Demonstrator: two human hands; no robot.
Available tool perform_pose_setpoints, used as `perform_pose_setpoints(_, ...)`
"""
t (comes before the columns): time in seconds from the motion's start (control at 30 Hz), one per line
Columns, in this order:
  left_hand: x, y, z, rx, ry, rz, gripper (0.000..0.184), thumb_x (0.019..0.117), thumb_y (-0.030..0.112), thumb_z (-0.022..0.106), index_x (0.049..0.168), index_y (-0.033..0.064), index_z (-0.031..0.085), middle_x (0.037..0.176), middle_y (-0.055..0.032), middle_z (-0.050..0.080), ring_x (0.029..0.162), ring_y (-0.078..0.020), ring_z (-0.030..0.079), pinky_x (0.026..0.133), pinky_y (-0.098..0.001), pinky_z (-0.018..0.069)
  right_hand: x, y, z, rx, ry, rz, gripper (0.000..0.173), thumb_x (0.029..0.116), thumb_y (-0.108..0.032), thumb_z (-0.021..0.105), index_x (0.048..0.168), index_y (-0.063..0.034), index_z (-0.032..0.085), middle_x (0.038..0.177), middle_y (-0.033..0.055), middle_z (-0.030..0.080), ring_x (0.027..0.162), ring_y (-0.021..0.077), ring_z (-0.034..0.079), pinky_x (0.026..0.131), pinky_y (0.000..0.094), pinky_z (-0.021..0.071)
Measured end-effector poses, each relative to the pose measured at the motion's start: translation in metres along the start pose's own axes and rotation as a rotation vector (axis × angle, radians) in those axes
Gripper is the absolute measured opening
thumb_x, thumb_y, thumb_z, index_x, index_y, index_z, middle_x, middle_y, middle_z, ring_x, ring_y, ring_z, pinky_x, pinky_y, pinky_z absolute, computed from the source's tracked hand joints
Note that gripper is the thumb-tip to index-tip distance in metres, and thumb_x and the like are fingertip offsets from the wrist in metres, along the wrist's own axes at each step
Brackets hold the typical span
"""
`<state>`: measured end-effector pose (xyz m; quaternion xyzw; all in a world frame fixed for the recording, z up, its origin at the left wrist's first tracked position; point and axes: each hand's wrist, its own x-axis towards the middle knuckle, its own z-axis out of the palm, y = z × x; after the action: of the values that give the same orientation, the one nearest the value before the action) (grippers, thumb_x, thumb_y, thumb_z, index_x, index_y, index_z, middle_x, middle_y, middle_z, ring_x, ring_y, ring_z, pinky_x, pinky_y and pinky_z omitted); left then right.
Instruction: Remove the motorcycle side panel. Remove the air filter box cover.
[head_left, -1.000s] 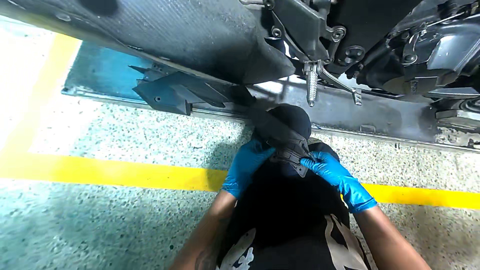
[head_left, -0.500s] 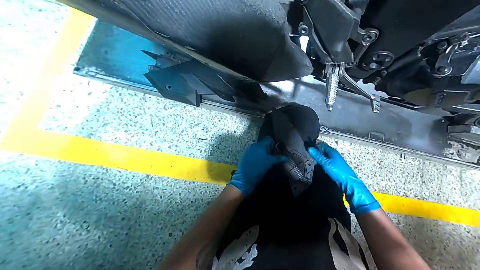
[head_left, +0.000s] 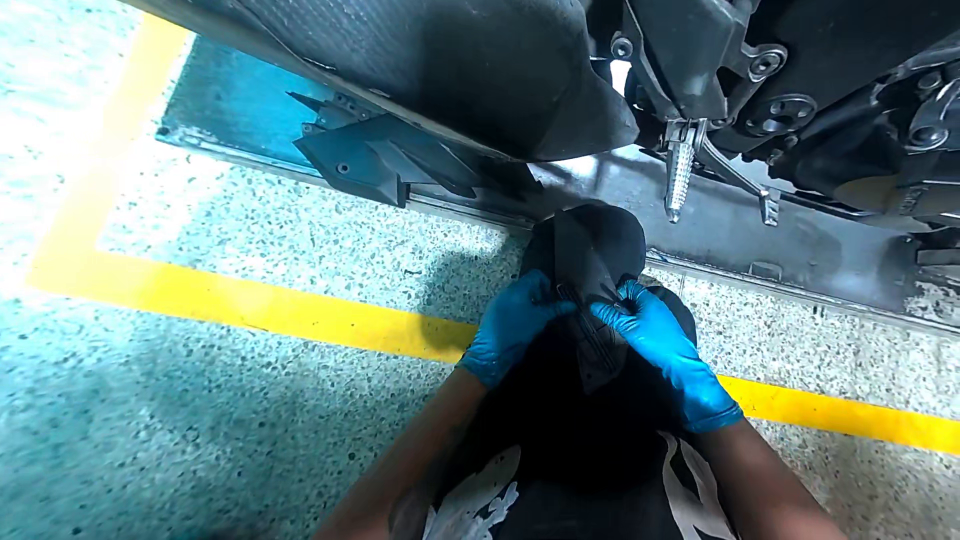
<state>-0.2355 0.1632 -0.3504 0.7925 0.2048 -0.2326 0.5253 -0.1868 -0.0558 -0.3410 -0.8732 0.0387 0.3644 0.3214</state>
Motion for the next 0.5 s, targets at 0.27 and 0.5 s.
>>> perform_pose_setpoints(0.27,-0.015,-0.003,-0.003,0.063,0.052,0.027,0.030,0.0925,0.034,0.078,0.108,0.0092,0.069,0.082,-0.0082,0.065,0.073,-0.0234,0.062,0.068,-0.0480,0.0532,-0.030,-0.003,0.012,-0.144,-0.161,0.116,0.050,0.0906,-0.059,0.070,0.095,-0.0093,0.073,0.087,0.0106,0.071,0.085,0.0272,0.068,0.081,0.0543,0.0534)
perform_pose_setpoints(0.5,-0.060,-0.037,0.031,0.006,0.176,0.238,0.024,0.0970,0.027,0.070,0.118,0.0197,0.078,0.111,0.0033,0.077,0.099,-0.0101,0.072,0.090,-0.0407,0.0590,-0.040,0.019,0.002,-0.137,-0.117,0.115,0.051,0.0928,-0.060,0.067,0.077,-0.0114,0.070,0.069,0.0053,0.065,0.067,0.0211,0.063,0.067,0.0475,0.0518)
